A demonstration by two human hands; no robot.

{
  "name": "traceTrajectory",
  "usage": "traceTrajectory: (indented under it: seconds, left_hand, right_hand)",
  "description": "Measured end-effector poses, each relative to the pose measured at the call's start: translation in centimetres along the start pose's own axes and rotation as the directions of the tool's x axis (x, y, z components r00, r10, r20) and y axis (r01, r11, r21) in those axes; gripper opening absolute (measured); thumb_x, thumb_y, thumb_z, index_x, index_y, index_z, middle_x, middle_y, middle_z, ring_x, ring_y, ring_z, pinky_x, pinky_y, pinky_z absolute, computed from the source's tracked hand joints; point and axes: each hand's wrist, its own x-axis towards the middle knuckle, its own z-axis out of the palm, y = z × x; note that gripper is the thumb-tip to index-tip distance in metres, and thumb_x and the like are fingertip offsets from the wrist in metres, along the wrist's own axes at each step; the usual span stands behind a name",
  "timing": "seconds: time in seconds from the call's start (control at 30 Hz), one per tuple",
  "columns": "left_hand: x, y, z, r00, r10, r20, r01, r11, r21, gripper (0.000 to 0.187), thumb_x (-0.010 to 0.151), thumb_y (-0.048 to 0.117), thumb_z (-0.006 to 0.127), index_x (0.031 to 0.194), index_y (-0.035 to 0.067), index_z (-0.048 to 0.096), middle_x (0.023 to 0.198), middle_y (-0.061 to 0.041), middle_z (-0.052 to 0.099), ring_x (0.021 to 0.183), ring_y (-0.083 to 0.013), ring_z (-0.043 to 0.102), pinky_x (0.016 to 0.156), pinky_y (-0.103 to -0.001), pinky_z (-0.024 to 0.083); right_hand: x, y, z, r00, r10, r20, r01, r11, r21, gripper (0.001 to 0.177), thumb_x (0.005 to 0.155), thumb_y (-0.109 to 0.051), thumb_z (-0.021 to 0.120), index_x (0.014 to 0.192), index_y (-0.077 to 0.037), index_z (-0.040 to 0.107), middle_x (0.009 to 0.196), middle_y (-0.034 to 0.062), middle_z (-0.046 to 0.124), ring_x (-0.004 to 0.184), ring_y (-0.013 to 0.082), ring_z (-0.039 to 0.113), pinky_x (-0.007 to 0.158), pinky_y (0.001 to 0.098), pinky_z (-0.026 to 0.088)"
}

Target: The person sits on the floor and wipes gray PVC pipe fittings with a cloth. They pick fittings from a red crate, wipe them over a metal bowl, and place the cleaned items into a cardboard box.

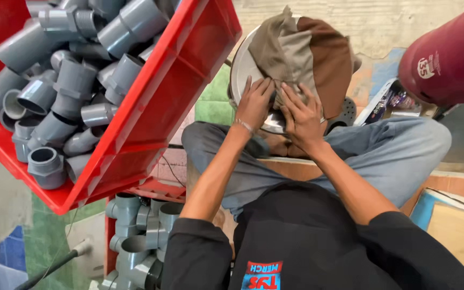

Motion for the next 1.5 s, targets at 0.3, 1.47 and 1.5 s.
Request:
traceTrajectory:
  seconds: [0.3, 1.47, 1.5]
  left_hand:
    - [0.2, 2.4, -5.2, 0.954, -0.164, 0.252, 0.178, 0.983, -0.034, 0.069, 0.091, 0.031, 0.072, 0.148, 0.008, 0.042, 0.147, -0.012, 0.051, 0.139, -0.0291, 0.043, 0.119, -0.056, 0.028]
    - [-0.1, 0.0, -2.5, 0.992, -0.02, -0.122, 0.027, 0.998, 0.058, 0.06, 0.083, 0.04, 0.073, 0.135, 0.017, 0.055, 0.132, 0.0, 0.062, 0.123, -0.0162, 0.053, 0.103, -0.048, 0.028]
    - [-0.4, 0.1, -2.7, 0.989, 0.038, -0.145, -0.026, 0.996, 0.083, 0.061, 0.082, 0.038, 0.073, 0.136, 0.017, 0.054, 0.135, 0.0, 0.06, 0.127, -0.0166, 0.051, 0.106, -0.05, 0.026]
  right_hand:
    - [0.3, 3.3, 2.3, 0.972, 0.194, 0.136, -0.196, 0.981, 0.002, 0.032, 0.111, -0.029, 0.044, 0.127, -0.019, 0.07, 0.128, -0.0029, 0.067, 0.127, 0.0281, 0.048, 0.102, 0.0476, 0.031]
    - [1.5, 4.0, 2.3, 0.994, 0.077, 0.072, -0.066, 0.987, -0.145, 0.033, 0.108, -0.025, 0.046, 0.129, -0.013, 0.067, 0.133, 0.0008, 0.064, 0.13, 0.0345, 0.047, 0.098, 0.0493, 0.031]
    - [2.2, 4.4, 2.9, 0.983, 0.153, 0.102, -0.141, 0.984, -0.113, 0.032, 0.109, -0.025, 0.046, 0.124, -0.012, 0.07, 0.123, 0.0027, 0.069, 0.129, 0.0345, 0.046, 0.098, 0.0519, 0.031]
